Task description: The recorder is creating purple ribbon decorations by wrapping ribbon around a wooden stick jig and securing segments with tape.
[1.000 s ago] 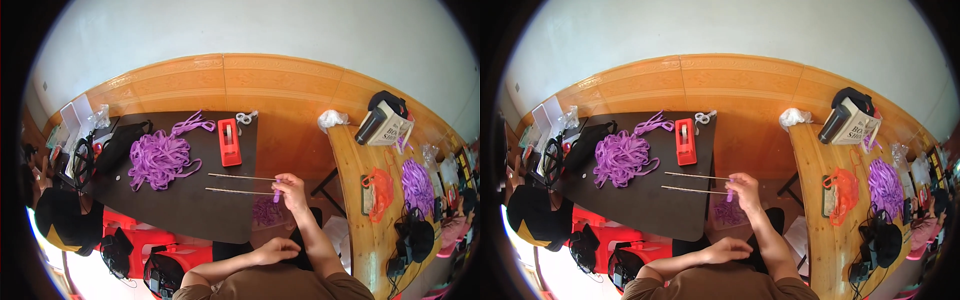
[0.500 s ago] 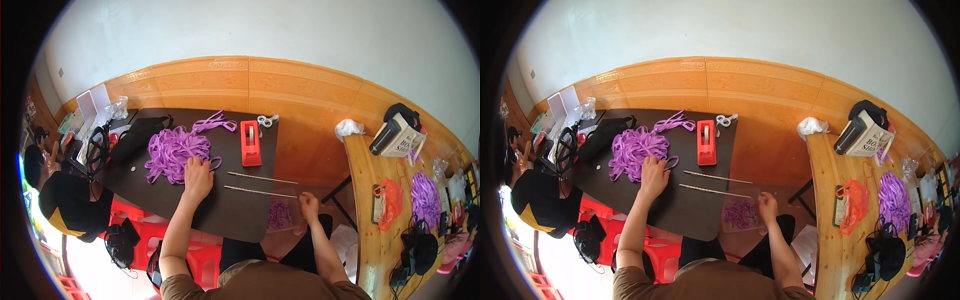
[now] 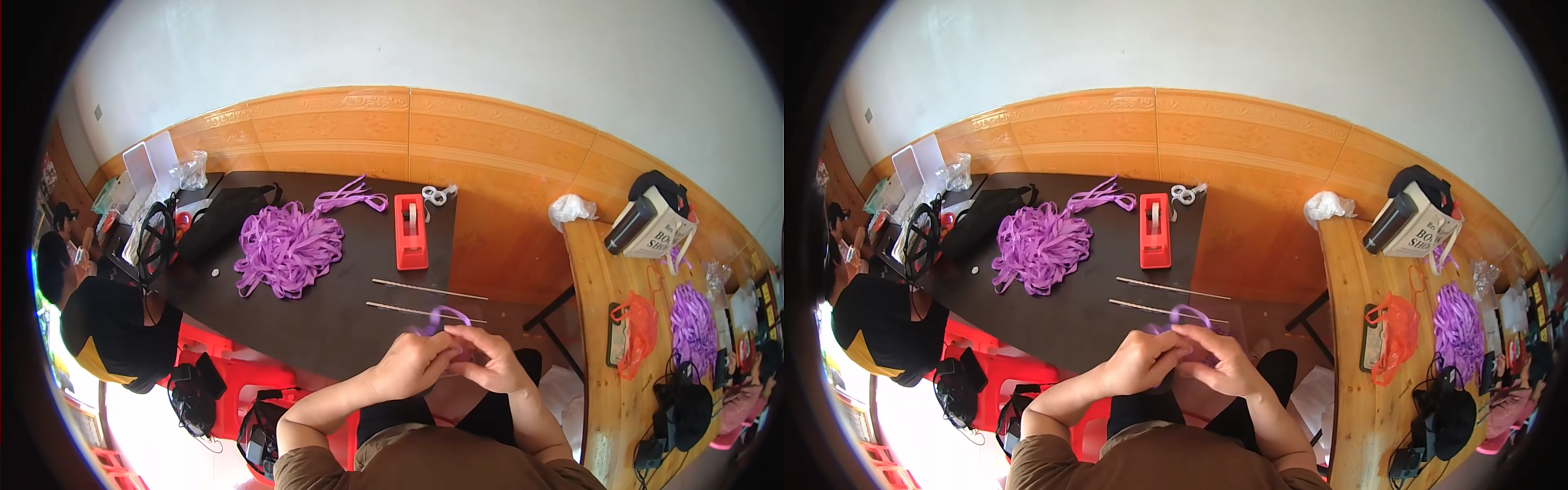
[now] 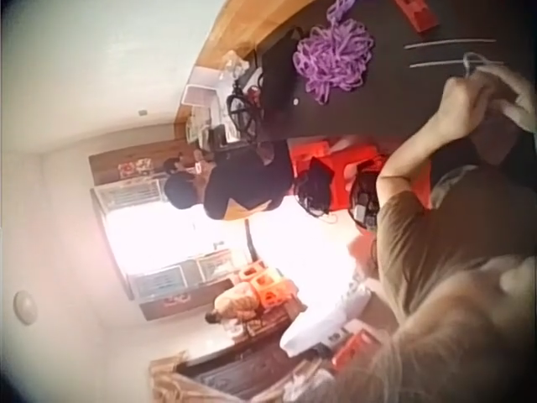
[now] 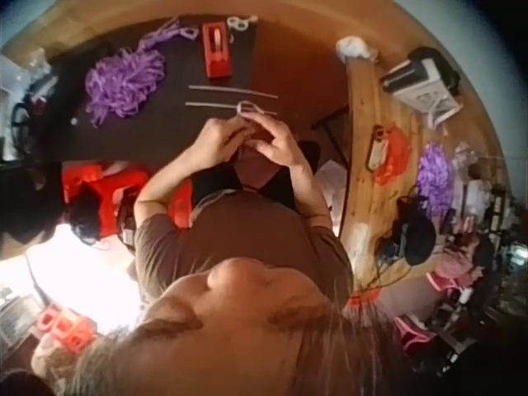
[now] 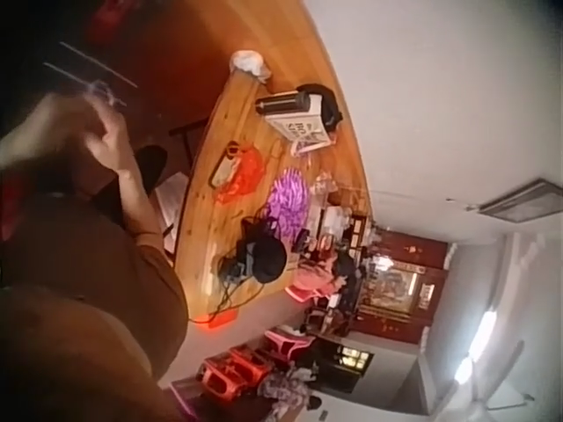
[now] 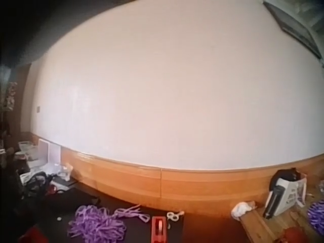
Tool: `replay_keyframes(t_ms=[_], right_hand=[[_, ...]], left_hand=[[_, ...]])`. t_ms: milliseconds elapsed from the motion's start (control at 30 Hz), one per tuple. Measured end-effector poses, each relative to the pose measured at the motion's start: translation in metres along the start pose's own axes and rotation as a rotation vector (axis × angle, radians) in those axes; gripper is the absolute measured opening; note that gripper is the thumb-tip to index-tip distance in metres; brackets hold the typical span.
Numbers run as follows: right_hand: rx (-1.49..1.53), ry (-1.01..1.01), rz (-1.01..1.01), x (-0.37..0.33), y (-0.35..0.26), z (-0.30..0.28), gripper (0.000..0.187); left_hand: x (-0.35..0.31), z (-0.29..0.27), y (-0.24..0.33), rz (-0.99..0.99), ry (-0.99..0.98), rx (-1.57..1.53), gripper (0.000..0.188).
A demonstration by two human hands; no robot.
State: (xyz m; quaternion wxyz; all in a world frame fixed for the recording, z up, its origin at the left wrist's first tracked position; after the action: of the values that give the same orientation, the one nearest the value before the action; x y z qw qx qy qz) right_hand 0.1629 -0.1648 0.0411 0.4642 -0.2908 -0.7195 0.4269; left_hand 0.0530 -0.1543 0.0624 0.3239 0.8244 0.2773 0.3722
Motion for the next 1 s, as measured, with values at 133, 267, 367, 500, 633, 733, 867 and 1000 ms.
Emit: replay_keyframes(t_ms=[133, 267, 367, 500, 633, 733, 867, 1000], right_hand=[[0.292, 0.110, 0.187, -0.020, 0.016, -0.027, 0.018], [0.161, 0.287, -0.043, -0.016, -0.005, -0.048, 0.015], [0.025, 0.584, -0.154, -0.023, -0.017, -0.077, 0.012], [-0.143, 1.004, -0.158, -0.058, -0.009, -0.138, 0.008], [-0.033, 1.173, -0.060, -0.100, 0.040, -0.178, 0.011], [-0.116, 1.104, 0.150, -0.121, 0.086, -0.187, 0.013], [-0.413, 0.674, 0.055, -0.067, 0.038, -0.120, 0.045], [0.147, 0.131, 0.067, -0.029, 0.002, -0.033, 0.055]], left_hand=[[-0.003, 0.013, -0.023, -0.408, -0.269, -0.386, 0.014], [0.005, 0.017, -0.015, -0.470, -0.384, -0.635, 0.017], [0.008, 0.023, -0.014, -0.554, -0.431, -0.753, 0.019], [-0.001, 0.023, -0.029, -0.647, -0.419, -0.867, 0.018], [-0.004, 0.011, -0.034, -0.566, -0.364, -0.925, 0.016], [0.003, 0.016, -0.037, -0.571, -0.306, -0.927, 0.016], [0.009, 0.041, -0.039, -0.610, -0.320, -0.997, 0.017], [0.014, 0.062, -0.036, -0.670, -0.362, -0.904, 0.017]])
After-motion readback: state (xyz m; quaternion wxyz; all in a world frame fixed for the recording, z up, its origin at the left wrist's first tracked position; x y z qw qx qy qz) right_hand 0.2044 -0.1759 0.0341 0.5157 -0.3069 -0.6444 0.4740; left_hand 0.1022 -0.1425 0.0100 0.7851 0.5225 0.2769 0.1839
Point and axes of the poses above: each hand's wrist, its own x-axis towards the middle knuckle, its own z-axis out of the palm, y = z × x, the point moved 8 cm from there along x, towards the middle knuckle, and after that the axes turned 3 degrees about -z, right-handed, at the moved point
